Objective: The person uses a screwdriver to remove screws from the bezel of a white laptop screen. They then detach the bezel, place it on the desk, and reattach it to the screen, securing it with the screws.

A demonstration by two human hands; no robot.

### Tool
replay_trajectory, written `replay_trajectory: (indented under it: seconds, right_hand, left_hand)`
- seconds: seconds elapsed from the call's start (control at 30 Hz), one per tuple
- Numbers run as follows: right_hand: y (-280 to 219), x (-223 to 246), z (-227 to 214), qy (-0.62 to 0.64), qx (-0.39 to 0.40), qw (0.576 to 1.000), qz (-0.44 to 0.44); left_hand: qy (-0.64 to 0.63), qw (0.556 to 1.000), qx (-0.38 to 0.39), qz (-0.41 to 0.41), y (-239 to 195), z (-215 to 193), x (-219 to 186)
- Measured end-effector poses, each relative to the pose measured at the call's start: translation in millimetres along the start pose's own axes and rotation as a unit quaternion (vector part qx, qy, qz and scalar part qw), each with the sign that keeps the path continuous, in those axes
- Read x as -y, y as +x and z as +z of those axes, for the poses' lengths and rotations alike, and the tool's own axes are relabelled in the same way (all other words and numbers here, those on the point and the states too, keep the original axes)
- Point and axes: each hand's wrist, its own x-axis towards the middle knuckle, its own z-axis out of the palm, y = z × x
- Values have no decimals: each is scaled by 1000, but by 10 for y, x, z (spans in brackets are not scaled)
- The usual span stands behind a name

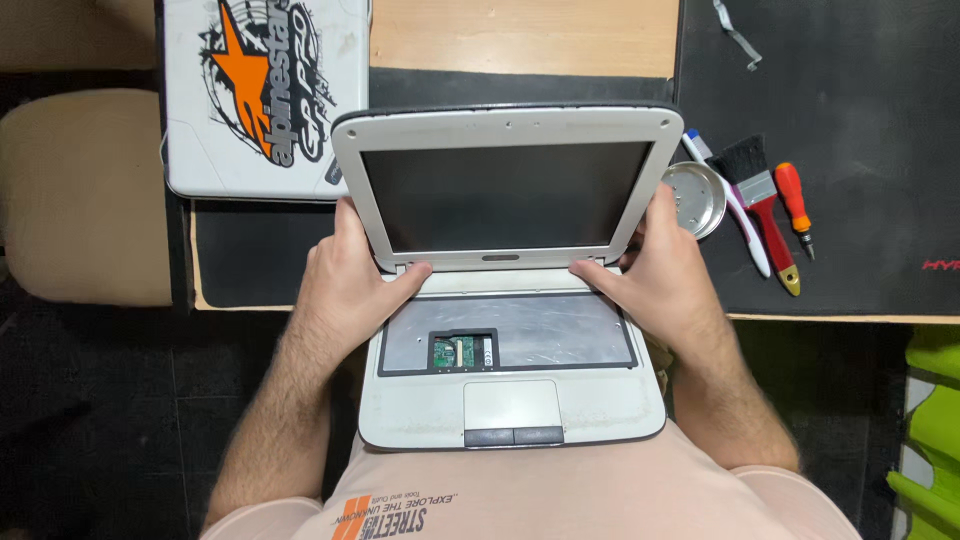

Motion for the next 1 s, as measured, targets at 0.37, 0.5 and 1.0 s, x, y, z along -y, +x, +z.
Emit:
replay_trajectory:
  seconds: [0.37, 0.5, 1.0]
  right_hand:
    - [-27, 34, 11, -41, -11, 999, 9]
    - [40, -11, -11, -39, 6, 999, 19]
    - [48, -10, 64, -67, -25, 997, 9]
  left_hand:
    - [-36, 999, 25, 6, 1, -126, -58]
    - [-61, 998, 29, 17, -25, -113, 37]
    - [20, 999, -16, -35, 84, 25, -32]
